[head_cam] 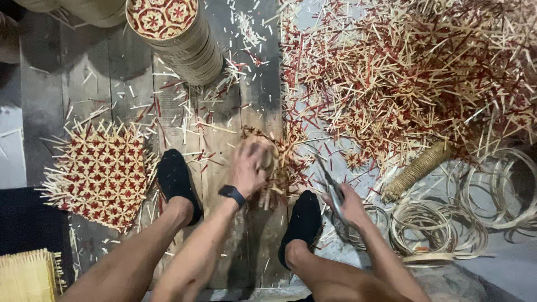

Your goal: The person weaves together thin bamboo strips to form intricate star-patterned panels, then uses shears to trim the excess strips around circular bamboo frames and attaches the panels to the frames by hand.

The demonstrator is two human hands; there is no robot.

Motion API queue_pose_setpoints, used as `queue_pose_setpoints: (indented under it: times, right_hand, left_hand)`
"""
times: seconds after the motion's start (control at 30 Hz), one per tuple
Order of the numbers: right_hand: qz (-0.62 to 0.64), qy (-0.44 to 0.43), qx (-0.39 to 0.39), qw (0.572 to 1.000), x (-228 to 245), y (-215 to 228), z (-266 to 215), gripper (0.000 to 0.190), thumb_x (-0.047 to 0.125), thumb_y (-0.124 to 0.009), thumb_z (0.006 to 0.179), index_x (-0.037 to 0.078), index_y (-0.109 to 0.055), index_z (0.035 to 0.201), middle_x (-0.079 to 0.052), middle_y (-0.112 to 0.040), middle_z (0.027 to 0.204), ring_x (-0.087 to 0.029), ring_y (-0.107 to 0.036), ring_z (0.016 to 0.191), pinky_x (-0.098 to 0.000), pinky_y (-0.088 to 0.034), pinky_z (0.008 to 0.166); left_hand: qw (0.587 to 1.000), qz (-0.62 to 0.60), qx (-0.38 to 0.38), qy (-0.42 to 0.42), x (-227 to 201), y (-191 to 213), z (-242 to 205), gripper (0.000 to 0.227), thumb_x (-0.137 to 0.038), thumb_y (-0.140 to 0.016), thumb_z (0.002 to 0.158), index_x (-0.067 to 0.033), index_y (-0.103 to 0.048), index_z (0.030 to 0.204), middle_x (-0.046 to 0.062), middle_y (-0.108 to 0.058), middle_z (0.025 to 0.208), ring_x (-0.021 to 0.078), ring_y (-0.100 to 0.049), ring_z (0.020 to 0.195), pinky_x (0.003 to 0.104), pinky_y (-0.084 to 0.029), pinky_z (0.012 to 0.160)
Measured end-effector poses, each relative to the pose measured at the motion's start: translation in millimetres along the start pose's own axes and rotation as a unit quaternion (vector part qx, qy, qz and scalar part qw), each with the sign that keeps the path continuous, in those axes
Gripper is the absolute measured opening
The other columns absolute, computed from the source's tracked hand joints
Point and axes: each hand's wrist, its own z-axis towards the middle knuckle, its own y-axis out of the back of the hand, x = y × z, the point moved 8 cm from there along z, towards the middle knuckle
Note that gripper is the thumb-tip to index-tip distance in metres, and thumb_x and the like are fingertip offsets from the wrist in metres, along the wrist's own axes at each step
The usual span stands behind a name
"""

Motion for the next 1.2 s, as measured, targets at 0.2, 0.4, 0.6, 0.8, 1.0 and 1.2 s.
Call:
queue_pose_setpoints:
  times: [0.2, 0.4, 0.6, 0.8, 1.0, 1.2]
  right_hand:
    - [-0.097, 0.081, 0.015, 0.992, 63.5, 23.5, 39.3, 0.069, 0.06, -0.07, 0.079, 0.005, -0.065, 0.119, -0.017, -0.064, 0.1, -0.033, -0.063, 0.096, -0.0461, -0.051, 0.087]
    - [-0.261, 0.091, 0.037, 0.96, 105.3, 8.7, 69.6, 0.057, 0.051, -0.068, 0.085, 0.003, -0.061, 0.117, -0.019, -0.062, 0.102, -0.033, -0.063, 0.097, -0.0487, -0.052, 0.088]
    - [-0.358, 0.105, 0.002, 0.928, 95.0, 16.6, 74.0, 0.033, 0.033, -0.061, 0.091, 0.006, -0.064, 0.11, -0.016, -0.064, 0.101, -0.028, -0.067, 0.088, -0.0447, -0.057, 0.074]
    - [-0.417, 0.161, -0.059, 0.893, 104.3, 4.4, 81.4, 0.066, 0.06, -0.068, 0.08, -0.003, -0.063, 0.099, -0.018, -0.063, 0.087, -0.028, -0.063, 0.081, -0.0452, -0.056, 0.072]
    - [-0.374, 0.17, -0.036, 0.911, 87.4, 17.0, 83.7, 0.029, 0.032, -0.059, 0.097, 0.005, -0.064, 0.107, -0.015, -0.06, 0.095, -0.024, -0.06, 0.082, -0.041, -0.055, 0.068]
    - [-0.438, 0.156, -0.035, 0.885, 99.3, 1.5, 92.2, 0.043, 0.042, -0.065, 0.082, 0.003, -0.063, 0.101, -0.012, -0.058, 0.085, -0.023, -0.057, 0.078, -0.04, -0.055, 0.073]
  left_hand:
    - [0.996, 0.08, -0.03, 0.0, -14.6, 3.3, -5.8, 0.075, -0.03, -0.082, 0.075, -0.0175, -0.058, 0.146, 0.025, -0.042, 0.152, 0.0416, -0.04, 0.142, 0.062, -0.024, 0.123]
    - [0.997, 0.073, -0.015, -0.022, -39.3, 17.0, -6.5, 0.074, -0.029, -0.082, 0.073, -0.0192, -0.059, 0.142, 0.024, -0.038, 0.156, 0.0425, -0.035, 0.14, 0.065, -0.021, 0.112]
    - [0.997, 0.013, -0.045, 0.054, -46.3, 23.0, -11.6, 0.064, -0.037, -0.083, 0.075, -0.0262, -0.063, 0.134, 0.022, -0.042, 0.147, 0.0471, -0.038, 0.134, 0.066, -0.026, 0.112]
    - [0.998, 0.032, -0.042, -0.035, -49.2, 11.0, -10.9, 0.064, -0.026, -0.079, 0.071, -0.0298, -0.067, 0.134, 0.023, -0.044, 0.148, 0.0453, -0.041, 0.13, 0.062, -0.032, 0.107]
    - [0.997, 0.031, -0.03, -0.06, -38.8, 0.9, -13.4, 0.058, -0.017, -0.076, 0.073, -0.0312, -0.071, 0.129, 0.019, -0.041, 0.156, 0.0421, -0.042, 0.136, 0.063, -0.032, 0.105]
    - [0.992, -0.011, 0.062, -0.111, -42.4, -5.7, -10.8, 0.062, -0.006, -0.075, 0.064, -0.023, -0.077, 0.124, 0.016, -0.039, 0.159, 0.0416, -0.038, 0.143, 0.059, -0.031, 0.114]
